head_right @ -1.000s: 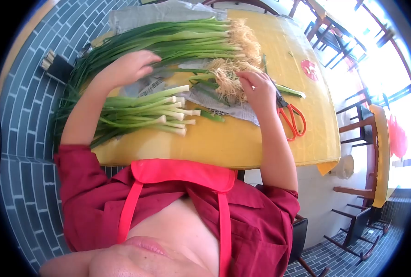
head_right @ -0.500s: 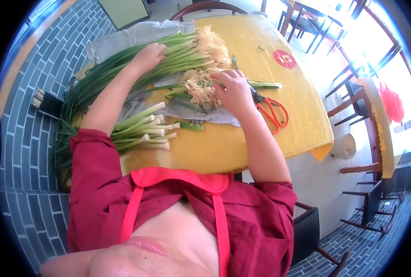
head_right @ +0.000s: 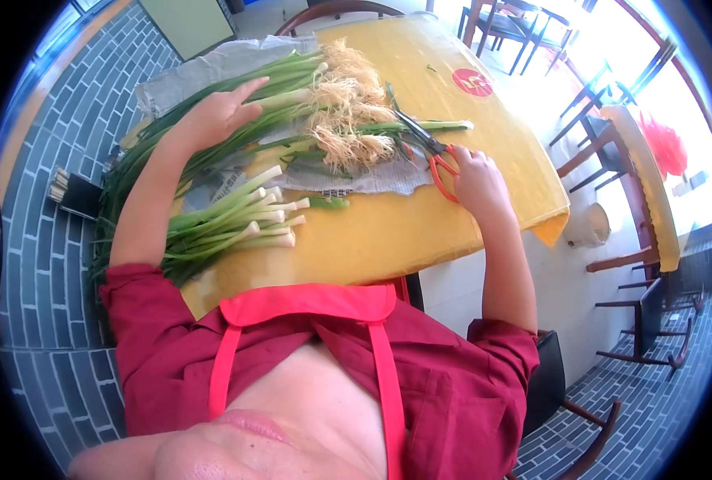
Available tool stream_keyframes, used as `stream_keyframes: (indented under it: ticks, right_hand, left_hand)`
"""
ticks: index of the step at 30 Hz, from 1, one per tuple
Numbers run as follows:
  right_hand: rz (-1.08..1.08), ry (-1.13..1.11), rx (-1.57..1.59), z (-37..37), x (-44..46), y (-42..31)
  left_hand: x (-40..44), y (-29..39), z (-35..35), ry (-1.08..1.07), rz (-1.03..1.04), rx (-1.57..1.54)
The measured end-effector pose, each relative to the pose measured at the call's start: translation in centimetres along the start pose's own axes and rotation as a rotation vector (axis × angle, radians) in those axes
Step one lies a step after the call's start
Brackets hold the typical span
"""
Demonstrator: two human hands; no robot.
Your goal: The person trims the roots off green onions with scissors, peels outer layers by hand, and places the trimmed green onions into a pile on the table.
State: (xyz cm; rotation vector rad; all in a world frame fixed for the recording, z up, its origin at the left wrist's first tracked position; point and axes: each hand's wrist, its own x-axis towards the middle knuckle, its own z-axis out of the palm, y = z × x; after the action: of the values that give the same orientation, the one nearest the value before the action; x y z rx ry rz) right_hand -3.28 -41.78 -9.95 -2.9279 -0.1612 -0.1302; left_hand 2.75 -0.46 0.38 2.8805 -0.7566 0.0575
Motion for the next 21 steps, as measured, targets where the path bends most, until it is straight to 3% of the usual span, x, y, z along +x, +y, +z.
stream_keyframes:
  ticks: [4,10,13,18,21]
  right_hand:
    - [-0.089,-0.011,0.098,0.0,0.7,1.1]
    - [0.078,-0.22,0.717,-2.4,-1.8,2.0]
    - [0.081,-0.211,0.926,-2.4,-3.7,0.8]
    - [0.012,-0.526,1.193,-2.6,-4.1,-1.8]
    - [-0.117,-0.553,1.359,-1.8,-4.8,-4.7]
  left_hand:
    - [0.1,1.6,0.7,-0.045,0.022,-0.142]
    - [-0.9,2.4,0.1,-0.051,-0.063,-0.199]
    - [-0.9,2.7,-0.3,-0.031,-0.068,-0.213]
    - [-0.4,3.8,-0.7,0.003,-0.092,-0.311]
    - [-0.2,3.6,-0.2,-0.016,-0.09,-0.308]
